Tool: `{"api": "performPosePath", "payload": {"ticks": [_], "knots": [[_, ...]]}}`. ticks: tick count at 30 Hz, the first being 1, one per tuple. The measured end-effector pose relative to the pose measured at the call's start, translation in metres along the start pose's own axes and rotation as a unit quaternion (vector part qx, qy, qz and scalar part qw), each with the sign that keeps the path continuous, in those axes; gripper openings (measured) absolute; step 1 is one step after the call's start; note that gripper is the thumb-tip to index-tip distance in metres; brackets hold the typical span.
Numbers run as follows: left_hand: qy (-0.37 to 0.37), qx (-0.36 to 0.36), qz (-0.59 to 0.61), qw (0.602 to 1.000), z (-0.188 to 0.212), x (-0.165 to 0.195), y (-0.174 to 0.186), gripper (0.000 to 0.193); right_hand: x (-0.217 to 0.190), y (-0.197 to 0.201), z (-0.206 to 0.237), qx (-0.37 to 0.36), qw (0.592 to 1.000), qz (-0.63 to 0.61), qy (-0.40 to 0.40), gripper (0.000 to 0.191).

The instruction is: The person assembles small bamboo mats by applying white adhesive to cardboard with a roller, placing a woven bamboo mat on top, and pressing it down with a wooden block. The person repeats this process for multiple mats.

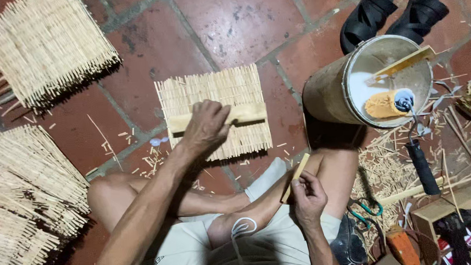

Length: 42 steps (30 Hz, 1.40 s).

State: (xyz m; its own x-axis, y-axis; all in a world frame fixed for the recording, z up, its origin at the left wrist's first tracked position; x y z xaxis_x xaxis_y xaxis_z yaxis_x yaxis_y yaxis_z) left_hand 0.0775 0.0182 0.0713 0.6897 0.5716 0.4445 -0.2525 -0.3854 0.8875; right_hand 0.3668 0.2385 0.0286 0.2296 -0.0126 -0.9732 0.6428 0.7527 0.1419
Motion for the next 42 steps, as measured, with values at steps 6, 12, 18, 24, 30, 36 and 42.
{"api": "performPosePath", "payload": {"ticks": [6, 12, 18, 24, 30, 36, 42], "knots": [[-0.028, 0.063, -0.014, 0.998, 0.011, -0.024, -0.005, 0.048, -0.004, -0.006, 0.001, -0.025, 0.999, -0.009, -0.018, 0.029], [-0.021, 0.047, -0.008, 0.999, 0.007, -0.018, -0.019, 0.051, -0.002, -0.008, -0.002, -0.049, 0.998, 0.008, -0.027, 0.03], [-0.014, 0.069, -0.044, 0.997, 0.001, -0.007, -0.015, 0.069, -0.001, -0.003, -0.003, -0.046, 0.999, 0.011, -0.021, 0.03], [0.039, -0.004, -0.045, 0.998, -0.026, -0.001, -0.027, 0.077, -0.009, -0.016, -0.021, -0.044, 0.998, 0.01, -0.048, 0.027], [0.073, 0.017, -0.108, 0.991, -0.055, -0.019, -0.038, 0.075, -0.028, -0.035, -0.03, -0.07, 0.997, -0.026, -0.031, 0.027], [-0.035, -0.058, -0.136, 0.988, -0.045, -0.026, -0.05, 0.024, -0.069, -0.06, -0.1, -0.061, 0.993, 0.056, 0.087, 0.035], [-0.044, 0.027, -0.014, 0.999, -0.05, -0.013, -0.029, 0.048, -0.136, -0.126, -0.252, -0.184, 0.98, 0.015, 0.08, 0.013]]}}
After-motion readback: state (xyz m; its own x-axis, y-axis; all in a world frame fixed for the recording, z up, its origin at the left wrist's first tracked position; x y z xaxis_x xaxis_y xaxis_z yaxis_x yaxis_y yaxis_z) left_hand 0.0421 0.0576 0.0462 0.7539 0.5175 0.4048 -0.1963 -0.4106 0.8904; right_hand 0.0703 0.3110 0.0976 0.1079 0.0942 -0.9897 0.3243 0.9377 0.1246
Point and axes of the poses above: each hand's wrist, its own z-axis away from the middle knuckle, its own y-axis out of the back of the hand, x = y × z, the point moved 1 cm from there along -z, towards the middle knuckle, and after that the axes turned 2 degrees about -z, right-handed, at the moved point
